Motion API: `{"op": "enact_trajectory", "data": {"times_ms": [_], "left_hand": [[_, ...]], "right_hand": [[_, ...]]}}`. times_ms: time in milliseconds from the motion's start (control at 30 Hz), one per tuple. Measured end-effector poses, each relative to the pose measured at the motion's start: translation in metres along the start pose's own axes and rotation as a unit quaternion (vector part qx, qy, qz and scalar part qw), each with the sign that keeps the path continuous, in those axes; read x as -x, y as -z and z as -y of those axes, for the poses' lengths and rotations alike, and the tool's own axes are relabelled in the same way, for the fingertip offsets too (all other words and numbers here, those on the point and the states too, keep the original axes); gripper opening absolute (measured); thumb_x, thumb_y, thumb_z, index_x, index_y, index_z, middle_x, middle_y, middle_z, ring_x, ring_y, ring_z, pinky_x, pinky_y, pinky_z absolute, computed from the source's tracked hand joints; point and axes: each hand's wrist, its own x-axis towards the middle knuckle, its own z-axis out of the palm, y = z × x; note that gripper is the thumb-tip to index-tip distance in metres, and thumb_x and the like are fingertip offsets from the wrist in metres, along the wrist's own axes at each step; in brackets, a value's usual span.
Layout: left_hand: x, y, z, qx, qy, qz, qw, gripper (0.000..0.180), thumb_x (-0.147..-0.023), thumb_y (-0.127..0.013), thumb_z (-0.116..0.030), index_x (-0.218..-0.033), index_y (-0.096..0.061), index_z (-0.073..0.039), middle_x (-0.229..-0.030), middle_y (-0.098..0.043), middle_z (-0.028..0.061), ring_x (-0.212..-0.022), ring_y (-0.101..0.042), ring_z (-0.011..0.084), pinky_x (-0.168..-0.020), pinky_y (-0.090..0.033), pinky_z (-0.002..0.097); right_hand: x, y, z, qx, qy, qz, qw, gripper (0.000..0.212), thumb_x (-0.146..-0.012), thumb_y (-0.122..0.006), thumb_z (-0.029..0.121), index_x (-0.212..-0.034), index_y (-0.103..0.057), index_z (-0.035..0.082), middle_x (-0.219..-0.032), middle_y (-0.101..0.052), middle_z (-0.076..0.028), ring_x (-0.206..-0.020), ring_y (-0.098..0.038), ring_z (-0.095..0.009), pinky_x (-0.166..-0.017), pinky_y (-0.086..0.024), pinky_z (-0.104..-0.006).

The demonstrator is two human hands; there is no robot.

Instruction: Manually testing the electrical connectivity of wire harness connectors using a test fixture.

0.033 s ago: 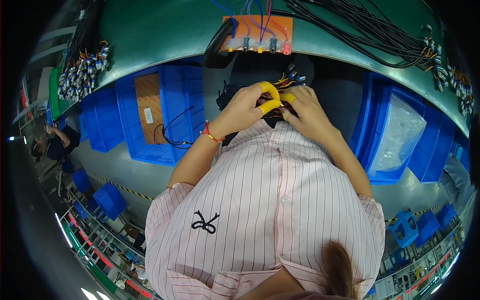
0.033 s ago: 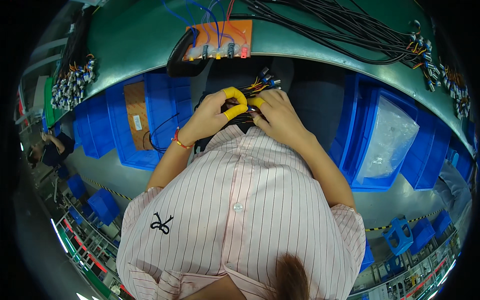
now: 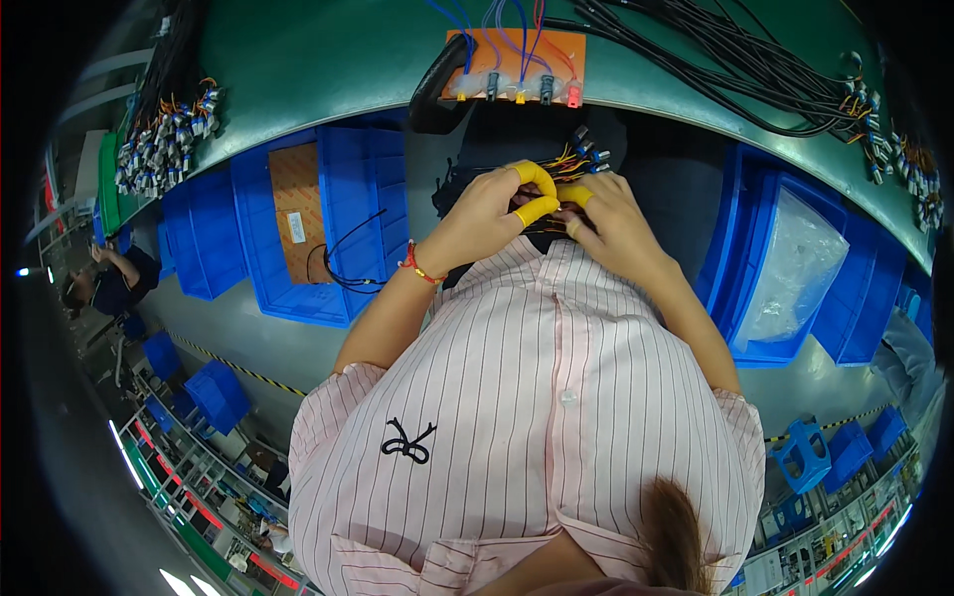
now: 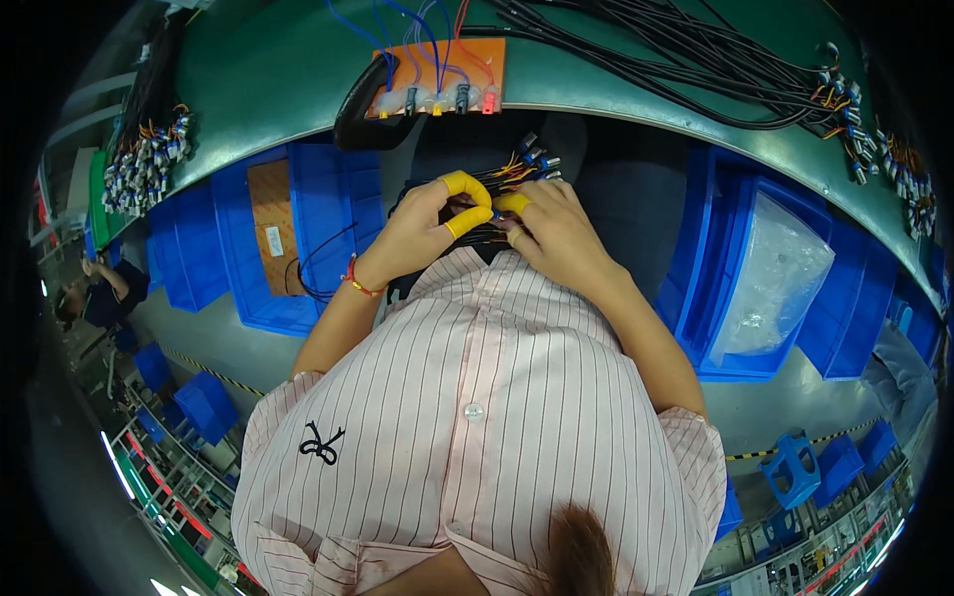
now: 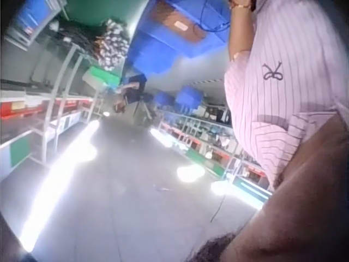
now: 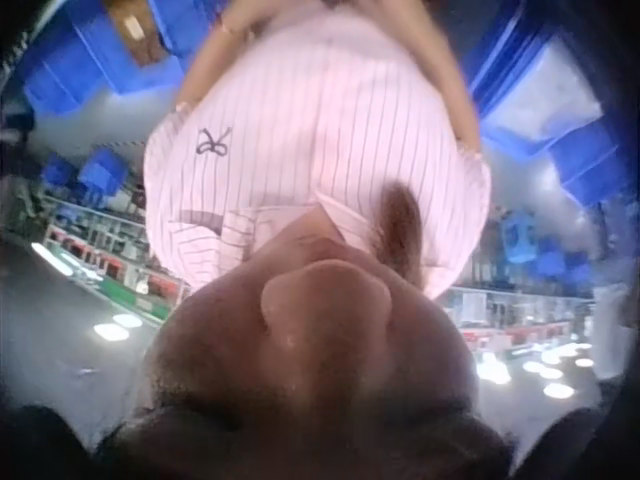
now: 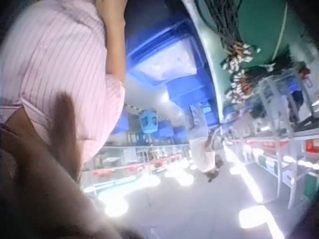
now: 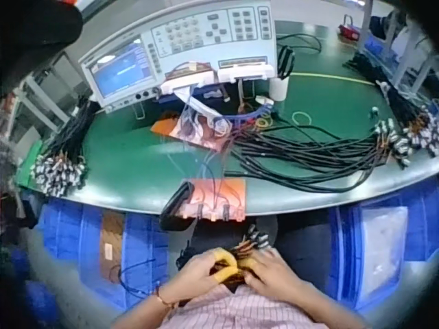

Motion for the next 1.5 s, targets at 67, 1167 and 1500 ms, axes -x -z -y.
{"op": "enact_trajectory", "data": {"times_ms": [67,1167,1500], "left_hand": [[0.002,0.000,0.002,-0.064,-0.030,-0.020,0.997,0.016,-0.087,-0.059,-0.006,-0.101,-0.062,0.002,-0.100,-0.061,0.0106,-0.102,-0.056,0.0284,-0.089,-0.044,0.0346],[-0.002,-0.004,-0.012,0.610,-0.044,-0.081,0.787,0.031,-0.101,-0.047,-0.021,-0.123,-0.053,0.000,-0.083,-0.055,0.0074,-0.058,-0.044,0.0067,-0.053,-0.038,0.0184],[-0.011,-0.004,-0.011,0.539,-0.013,-0.139,0.831,0.025,-0.100,-0.050,-0.019,-0.113,-0.056,0.002,-0.077,-0.054,0.0064,-0.050,-0.035,0.0022,-0.046,-0.028,0.0139]], "right_hand": [[0.004,0.006,-0.001,-0.061,-0.031,-0.001,0.998,0.027,-0.084,-0.064,0.015,-0.108,-0.063,0.003,-0.096,-0.059,-0.013,-0.095,-0.056,-0.032,-0.095,-0.041,-0.0403],[0.066,0.120,-0.064,-0.694,-0.081,-0.370,0.612,0.016,-0.070,-0.052,0.017,-0.068,-0.041,0.006,-0.069,-0.033,-0.006,-0.070,-0.031,-0.017,-0.069,-0.028,-0.0308],[0.021,0.091,-0.031,-0.642,-0.088,-0.310,0.696,0.020,-0.077,-0.046,0.023,-0.071,-0.045,0.004,-0.072,-0.037,-0.007,-0.073,-0.032,-0.018,-0.075,-0.028,-0.0313]]}}
